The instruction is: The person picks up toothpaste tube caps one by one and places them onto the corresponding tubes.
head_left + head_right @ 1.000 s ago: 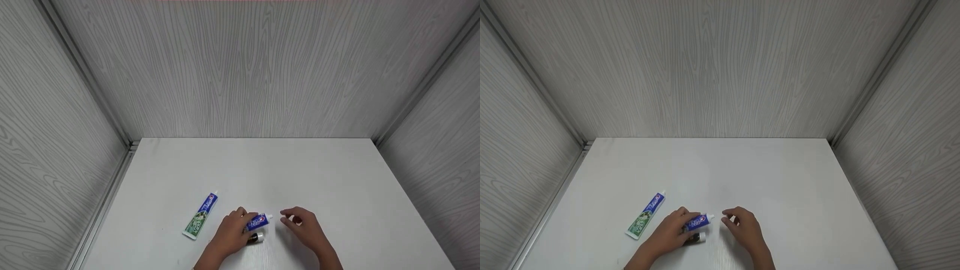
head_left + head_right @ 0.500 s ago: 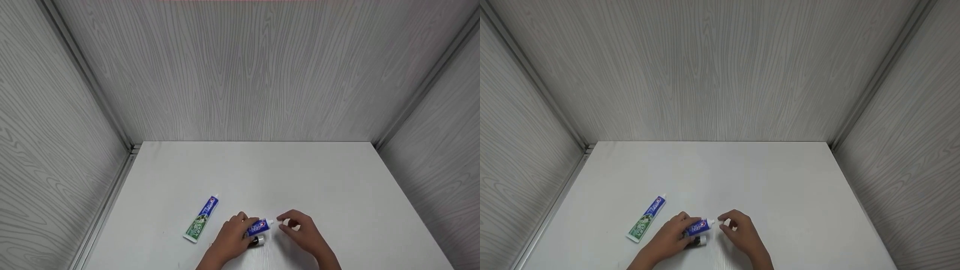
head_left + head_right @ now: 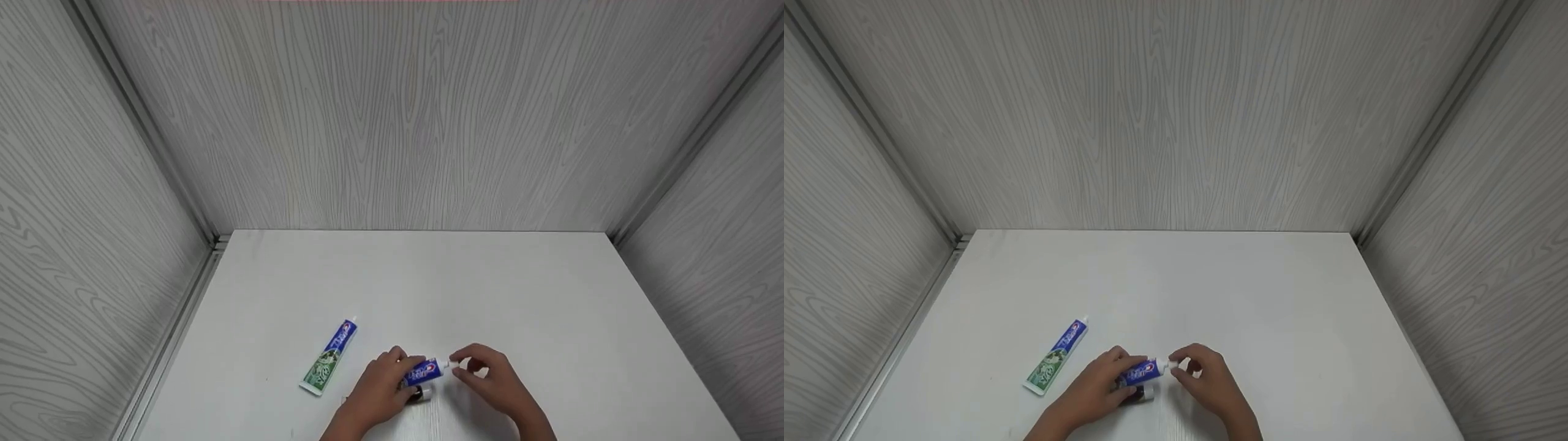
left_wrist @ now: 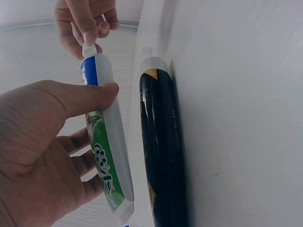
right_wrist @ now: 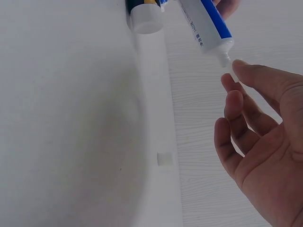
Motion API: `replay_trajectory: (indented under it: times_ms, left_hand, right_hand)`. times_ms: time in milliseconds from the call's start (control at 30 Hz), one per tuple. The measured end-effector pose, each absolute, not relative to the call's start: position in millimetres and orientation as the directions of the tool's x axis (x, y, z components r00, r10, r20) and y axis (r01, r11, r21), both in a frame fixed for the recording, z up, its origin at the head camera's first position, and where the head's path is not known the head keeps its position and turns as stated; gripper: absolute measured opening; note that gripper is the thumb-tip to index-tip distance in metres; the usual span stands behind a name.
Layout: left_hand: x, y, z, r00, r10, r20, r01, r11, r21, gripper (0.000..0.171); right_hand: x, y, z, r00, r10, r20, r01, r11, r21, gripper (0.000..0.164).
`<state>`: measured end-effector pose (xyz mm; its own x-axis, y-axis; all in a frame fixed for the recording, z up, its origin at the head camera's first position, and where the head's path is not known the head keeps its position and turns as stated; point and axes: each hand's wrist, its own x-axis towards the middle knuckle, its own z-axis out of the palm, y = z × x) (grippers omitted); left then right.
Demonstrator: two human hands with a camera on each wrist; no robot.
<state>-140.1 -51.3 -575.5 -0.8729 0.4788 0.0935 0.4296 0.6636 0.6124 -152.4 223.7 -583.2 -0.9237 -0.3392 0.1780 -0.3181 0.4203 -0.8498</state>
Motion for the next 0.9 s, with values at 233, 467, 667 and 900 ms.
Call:
replay_trajectory:
  times_ms: [233,467,667,900]
  left_hand:
    - [-141.9,-50.9,-572.8,-0.872,0.482,0.081,0.431,0.682,0.591,0.052]
    - [-142.7,-50.4,-575.1,-0.871,0.484,0.083,0.435,0.683,0.587,0.052]
    - [-141.7,-50.6,-576.9,-0.862,0.492,0.124,0.463,0.664,0.587,0.052]
    - [-141.3,-50.2,-576.7,-0.854,0.501,0.138,0.477,0.65,0.592,0.052]
  right_hand:
    - [-153.1,224.2,-583.1,-0.926,-0.347,0.151,-0.301,0.43,-0.851,0.021]
    - [-153.2,224.0,-582.9,-0.929,-0.342,0.141,-0.29,0.436,-0.852,0.022]
    - [-154.0,223.8,-585.4,-0.926,-0.343,0.158,-0.307,0.44,-0.844,0.021]
    - [-153.3,222.4,-588.1,-0.924,-0.353,0.144,-0.3,0.439,-0.847,0.021]
